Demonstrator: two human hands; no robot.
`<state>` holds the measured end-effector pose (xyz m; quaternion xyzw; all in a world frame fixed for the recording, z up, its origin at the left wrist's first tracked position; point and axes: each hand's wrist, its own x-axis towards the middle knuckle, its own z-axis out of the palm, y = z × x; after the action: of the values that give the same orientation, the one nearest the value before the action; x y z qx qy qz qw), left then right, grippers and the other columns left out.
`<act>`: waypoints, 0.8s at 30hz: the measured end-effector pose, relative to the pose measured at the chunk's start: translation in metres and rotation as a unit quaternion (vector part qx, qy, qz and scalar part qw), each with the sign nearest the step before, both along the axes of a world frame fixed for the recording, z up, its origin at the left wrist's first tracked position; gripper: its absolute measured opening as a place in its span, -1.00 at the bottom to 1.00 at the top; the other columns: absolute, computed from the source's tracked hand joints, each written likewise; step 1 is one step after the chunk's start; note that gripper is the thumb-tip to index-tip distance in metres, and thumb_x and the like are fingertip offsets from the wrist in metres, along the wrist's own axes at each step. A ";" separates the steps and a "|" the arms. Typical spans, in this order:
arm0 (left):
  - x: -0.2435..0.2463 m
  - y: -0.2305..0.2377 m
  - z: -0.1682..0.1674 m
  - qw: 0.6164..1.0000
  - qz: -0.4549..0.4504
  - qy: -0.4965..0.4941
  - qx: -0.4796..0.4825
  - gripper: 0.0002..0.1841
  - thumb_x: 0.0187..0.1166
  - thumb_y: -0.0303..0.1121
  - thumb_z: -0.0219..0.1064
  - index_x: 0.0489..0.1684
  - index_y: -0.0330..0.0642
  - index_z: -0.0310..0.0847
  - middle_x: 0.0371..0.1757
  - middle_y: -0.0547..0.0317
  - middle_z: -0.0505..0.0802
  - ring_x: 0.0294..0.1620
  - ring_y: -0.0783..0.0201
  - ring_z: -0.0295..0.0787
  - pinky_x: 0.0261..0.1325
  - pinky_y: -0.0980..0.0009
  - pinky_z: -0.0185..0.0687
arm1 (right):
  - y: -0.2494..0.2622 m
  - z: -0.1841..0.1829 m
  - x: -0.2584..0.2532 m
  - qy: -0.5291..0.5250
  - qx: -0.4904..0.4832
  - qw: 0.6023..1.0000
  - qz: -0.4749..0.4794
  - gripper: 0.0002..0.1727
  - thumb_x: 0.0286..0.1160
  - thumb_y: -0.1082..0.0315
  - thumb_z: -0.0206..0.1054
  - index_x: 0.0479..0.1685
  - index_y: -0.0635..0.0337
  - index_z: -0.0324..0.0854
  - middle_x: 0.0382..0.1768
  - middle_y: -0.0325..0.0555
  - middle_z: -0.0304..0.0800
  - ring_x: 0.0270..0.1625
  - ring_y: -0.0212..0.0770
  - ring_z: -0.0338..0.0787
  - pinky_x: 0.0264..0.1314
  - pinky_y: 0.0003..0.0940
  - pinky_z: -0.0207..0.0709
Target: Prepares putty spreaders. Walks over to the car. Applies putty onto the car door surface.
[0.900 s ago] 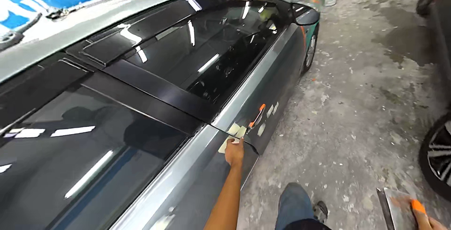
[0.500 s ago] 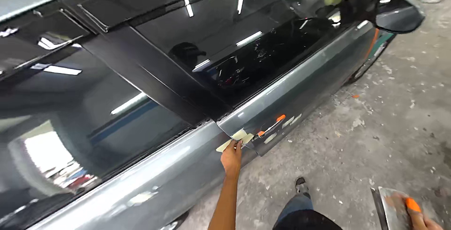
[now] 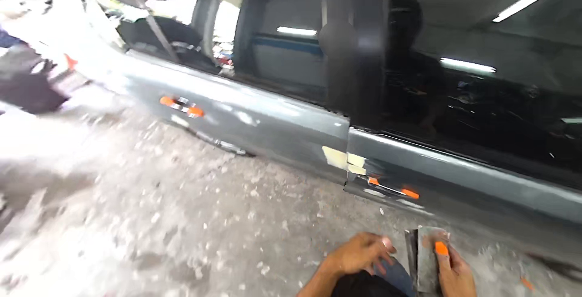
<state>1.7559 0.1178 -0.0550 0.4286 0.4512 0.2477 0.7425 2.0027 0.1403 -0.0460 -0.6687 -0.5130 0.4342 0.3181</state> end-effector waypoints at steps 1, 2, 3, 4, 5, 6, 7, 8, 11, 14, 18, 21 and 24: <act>0.014 -0.007 0.000 1.000 0.006 -0.023 0.018 -0.34 0.76 0.11 0.04 0.41 -0.37 0.57 0.17 -0.16 0.85 0.02 0.03 0.87 0.05 0.03 0.79 | 0.016 0.001 -0.005 0.005 -0.005 0.999 0.047 -0.70 0.67 0.32 0.19 -0.08 0.43 0.71 -0.40 -0.17 0.80 -0.33 -0.50 0.79 -0.13 -0.44 0.73; 0.028 -0.013 -0.001 0.998 0.038 -0.039 0.034 -0.43 0.72 0.02 0.19 0.32 -0.41 0.59 0.08 -0.14 0.85 -0.05 0.07 0.86 0.02 0.07 0.79 | 0.030 0.003 -0.010 0.008 -0.009 0.995 0.095 -0.72 0.63 0.31 0.24 -0.06 0.40 0.72 -0.36 -0.13 0.83 -0.29 -0.44 0.82 -0.09 -0.39 0.75; 0.040 -0.017 -0.002 0.994 0.088 -0.048 0.040 -0.53 0.71 -0.08 0.26 0.20 -0.41 0.62 -0.01 -0.08 0.85 -0.13 0.14 0.86 -0.01 0.14 0.81 | 0.043 0.004 -0.014 0.007 -0.010 0.990 0.140 -0.72 0.57 0.28 0.29 -0.06 0.36 0.75 -0.34 -0.12 0.86 -0.27 -0.39 0.85 -0.08 -0.34 0.77; 0.050 -0.019 -0.005 0.987 0.147 -0.056 0.036 -0.62 0.72 -0.17 0.27 0.11 -0.39 0.64 -0.08 -0.01 0.85 -0.20 0.21 0.87 -0.06 0.20 0.84 | 0.054 0.005 -0.019 0.004 -0.010 0.984 0.180 -0.72 0.53 0.25 0.33 -0.08 0.32 0.76 -0.33 -0.13 0.88 -0.26 -0.37 0.86 -0.08 -0.31 0.78; 0.057 -0.022 -0.009 0.976 0.208 -0.062 0.031 -0.70 0.73 -0.24 0.27 0.04 -0.37 0.65 -0.15 0.06 0.86 -0.27 0.26 0.88 -0.10 0.25 0.86 | 0.065 0.005 -0.023 0.000 -0.004 0.976 0.215 -0.71 0.49 0.20 0.36 -0.10 0.27 0.78 -0.32 -0.16 0.89 -0.25 -0.37 0.87 -0.07 -0.31 0.79; 0.063 -0.024 -0.015 0.963 0.260 -0.063 0.026 -0.74 0.74 -0.28 0.25 -0.01 -0.35 0.65 -0.19 0.10 0.86 -0.31 0.28 0.87 -0.14 0.27 0.87 | 0.075 0.005 -0.025 -0.004 0.002 0.969 0.248 -0.70 0.47 0.16 0.37 -0.11 0.23 0.79 -0.31 -0.19 0.90 -0.23 -0.38 0.88 -0.07 -0.33 0.80; 0.066 -0.028 -0.021 0.952 0.299 -0.059 0.020 -0.76 0.74 -0.29 0.24 -0.05 -0.34 0.65 -0.23 0.12 0.85 -0.35 0.30 0.86 -0.17 0.28 0.86 | 0.085 0.005 -0.026 -0.005 0.007 0.961 0.276 -0.69 0.48 0.15 0.36 -0.09 0.22 0.79 -0.28 -0.20 0.90 -0.20 -0.38 0.88 -0.05 -0.34 0.79; 0.067 -0.033 -0.027 0.941 0.333 -0.051 0.019 -0.77 0.74 -0.30 0.23 -0.09 -0.33 0.64 -0.27 0.15 0.84 -0.39 0.31 0.84 -0.20 0.30 0.85 | 0.097 0.005 -0.027 -0.007 0.015 0.954 0.298 -0.68 0.50 0.13 0.34 -0.08 0.21 0.79 -0.26 -0.21 0.89 -0.18 -0.39 0.87 -0.03 -0.36 0.79; 0.064 -0.053 -0.053 0.895 0.445 -0.020 -0.007 -0.78 0.74 -0.29 0.18 -0.07 -0.29 0.61 -0.31 0.18 0.81 -0.47 0.34 0.79 -0.29 0.34 0.81 | 0.135 0.011 -0.032 -0.028 0.038 0.943 0.328 -0.65 0.55 0.09 0.30 -0.11 0.22 0.79 -0.30 -0.19 0.88 -0.23 -0.36 0.87 -0.09 -0.35 0.78; 0.063 -0.085 -0.103 0.815 0.575 0.026 -0.073 -0.75 0.76 -0.30 0.14 0.02 -0.34 0.61 -0.30 0.12 0.81 -0.50 0.31 0.76 -0.33 0.32 0.79 | 0.171 0.018 -0.041 -0.094 0.078 0.916 0.382 -0.66 0.46 0.08 0.41 -0.11 0.20 0.77 -0.32 -0.20 0.86 -0.25 -0.35 0.86 -0.12 -0.32 0.79; 0.061 -0.147 -0.162 0.670 0.713 0.069 -0.197 -0.72 0.83 -0.34 0.08 0.09 -0.44 0.56 -0.27 -0.03 0.79 -0.49 0.26 0.77 -0.34 0.28 0.78 | 0.203 0.045 -0.086 -0.280 0.193 0.784 0.520 -0.68 0.54 0.19 0.41 0.12 0.20 0.71 -0.31 0.08 0.80 -0.26 0.08 0.81 -0.18 0.21 0.65; 0.078 -0.200 -0.197 0.523 0.801 0.036 -0.288 -0.66 0.87 -0.26 0.04 0.23 -0.43 0.47 -0.20 -0.08 0.74 -0.48 0.25 0.73 -0.36 0.29 0.74 | 0.211 0.071 -0.140 -0.393 0.267 0.651 0.592 -0.63 0.59 0.31 0.36 0.35 0.12 0.65 -0.24 0.25 0.84 -0.19 0.35 0.84 -0.17 0.45 0.60; 0.107 -0.242 -0.235 0.409 0.846 0.007 -0.342 -0.65 0.86 -0.23 0.05 0.26 -0.38 0.46 -0.18 -0.05 0.71 -0.46 0.26 0.71 -0.39 0.31 0.69 | 0.210 0.081 -0.193 -0.452 0.309 0.556 0.626 -0.70 0.65 0.23 0.31 0.27 0.05 0.66 -0.30 0.17 0.83 -0.24 0.30 0.84 -0.26 0.37 0.59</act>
<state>1.8625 -0.1245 -0.2897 -0.4586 0.6374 0.5718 0.2377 1.8097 0.3504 0.0350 -0.1486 -0.9813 -0.0207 -0.1202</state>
